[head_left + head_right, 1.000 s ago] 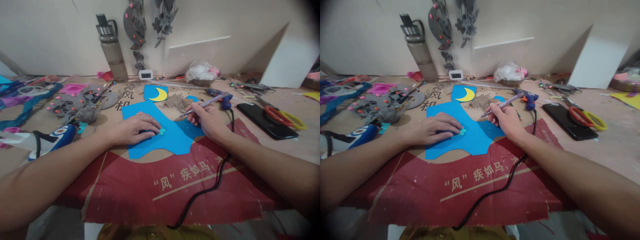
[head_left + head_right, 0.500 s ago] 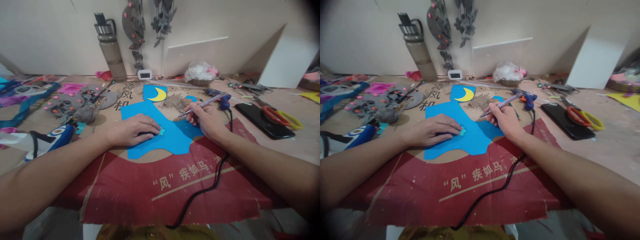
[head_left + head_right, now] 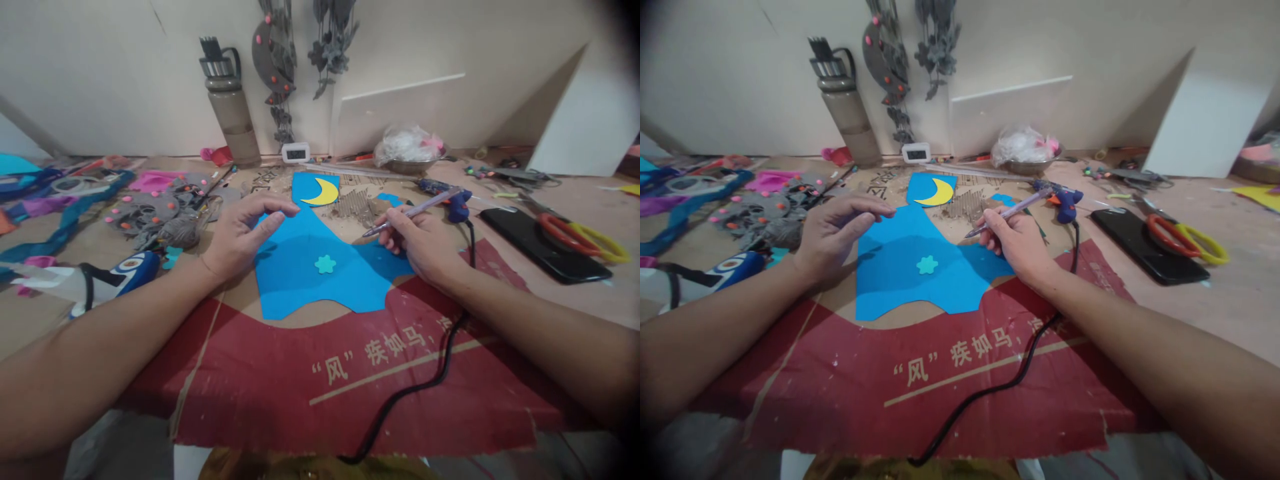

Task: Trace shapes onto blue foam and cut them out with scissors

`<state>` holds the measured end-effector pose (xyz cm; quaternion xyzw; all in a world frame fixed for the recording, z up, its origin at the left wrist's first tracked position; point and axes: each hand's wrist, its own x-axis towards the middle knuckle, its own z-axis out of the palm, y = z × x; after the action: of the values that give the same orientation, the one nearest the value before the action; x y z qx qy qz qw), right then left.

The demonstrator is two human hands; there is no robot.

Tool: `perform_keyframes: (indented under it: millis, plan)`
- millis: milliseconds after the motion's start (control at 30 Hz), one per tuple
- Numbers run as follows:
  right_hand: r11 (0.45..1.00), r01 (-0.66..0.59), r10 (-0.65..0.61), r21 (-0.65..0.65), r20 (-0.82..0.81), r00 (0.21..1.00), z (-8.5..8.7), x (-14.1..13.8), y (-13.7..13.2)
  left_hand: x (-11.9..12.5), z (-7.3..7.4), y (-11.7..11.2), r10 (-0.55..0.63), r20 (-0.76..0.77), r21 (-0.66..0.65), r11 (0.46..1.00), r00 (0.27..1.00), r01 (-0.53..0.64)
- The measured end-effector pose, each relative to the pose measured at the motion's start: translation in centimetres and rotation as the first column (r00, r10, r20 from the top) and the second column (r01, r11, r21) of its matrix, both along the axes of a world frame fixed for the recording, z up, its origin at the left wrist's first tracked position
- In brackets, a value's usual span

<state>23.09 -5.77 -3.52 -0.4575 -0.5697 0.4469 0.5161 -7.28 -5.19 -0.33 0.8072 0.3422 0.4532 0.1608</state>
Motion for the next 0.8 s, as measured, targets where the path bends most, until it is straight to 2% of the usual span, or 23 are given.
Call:
perform_keyframes:
  millis: [167,800]
  plan:
    - [1.0,-0.006,0.006,0.0,0.009,1.0,0.03,0.13,-0.04,0.04,-0.01,0.0,-0.013,-0.04,-0.029,1.0,0.999,0.012]
    - [1.0,-0.007,0.007,-0.007,-0.012,1.0,0.04,0.07,0.0,0.59,-0.06,0.2,-0.211,-0.021,-0.007,0.977,0.977,0.211]
